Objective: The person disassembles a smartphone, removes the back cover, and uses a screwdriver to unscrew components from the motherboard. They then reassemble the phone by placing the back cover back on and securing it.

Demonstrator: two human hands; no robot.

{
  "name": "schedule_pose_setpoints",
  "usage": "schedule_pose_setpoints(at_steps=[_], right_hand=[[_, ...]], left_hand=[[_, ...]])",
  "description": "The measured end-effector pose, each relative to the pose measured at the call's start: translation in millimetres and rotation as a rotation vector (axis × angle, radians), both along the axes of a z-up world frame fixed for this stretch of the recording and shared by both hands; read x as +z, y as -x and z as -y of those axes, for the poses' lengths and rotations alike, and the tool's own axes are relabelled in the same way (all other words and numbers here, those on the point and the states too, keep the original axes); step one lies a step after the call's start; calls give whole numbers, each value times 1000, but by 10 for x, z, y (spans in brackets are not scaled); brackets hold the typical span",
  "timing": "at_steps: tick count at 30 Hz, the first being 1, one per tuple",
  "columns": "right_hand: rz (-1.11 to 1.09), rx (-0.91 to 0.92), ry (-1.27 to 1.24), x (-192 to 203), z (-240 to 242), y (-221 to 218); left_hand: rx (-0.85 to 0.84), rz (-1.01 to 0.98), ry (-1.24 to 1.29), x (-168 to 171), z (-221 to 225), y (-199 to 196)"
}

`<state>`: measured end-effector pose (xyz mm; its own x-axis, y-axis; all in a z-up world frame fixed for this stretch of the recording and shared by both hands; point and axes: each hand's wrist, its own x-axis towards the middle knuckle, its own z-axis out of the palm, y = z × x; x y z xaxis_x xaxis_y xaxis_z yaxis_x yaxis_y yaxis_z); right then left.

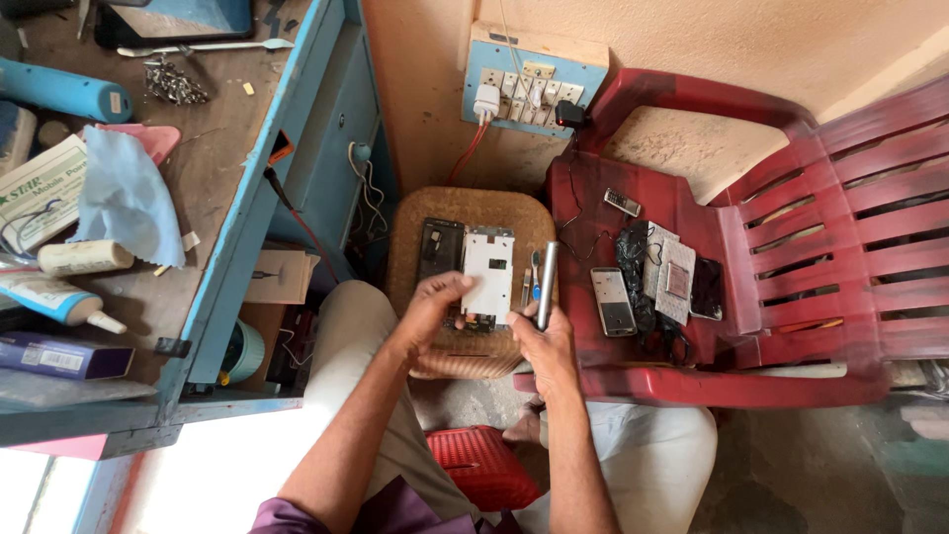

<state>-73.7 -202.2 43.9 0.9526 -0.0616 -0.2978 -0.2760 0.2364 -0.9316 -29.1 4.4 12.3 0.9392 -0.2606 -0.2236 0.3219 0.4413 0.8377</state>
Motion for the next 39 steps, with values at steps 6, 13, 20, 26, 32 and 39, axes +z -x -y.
schedule_pose_setpoints(at_steps=[6,13,20,26,32,39], right_hand=[[-33,-39,-18,-45,39,-27],[-65,42,-57,-16,68,-43],[-85,2,6,-5,11,-62],[-99,-40,25,-99,-39,-68],[-97,-12,-7,-107,3,-64],[-90,9,5,-71,8,-63]], left_hand=[[-5,24,-31,42,31,3],[25,42,-17,-37,38,-56],[72,63,-52,-108,69,-75],[90,69,-74,-144,112,-78],[89,43,-109,-112,93,-77],[90,53,-73,-101,92,-76]])
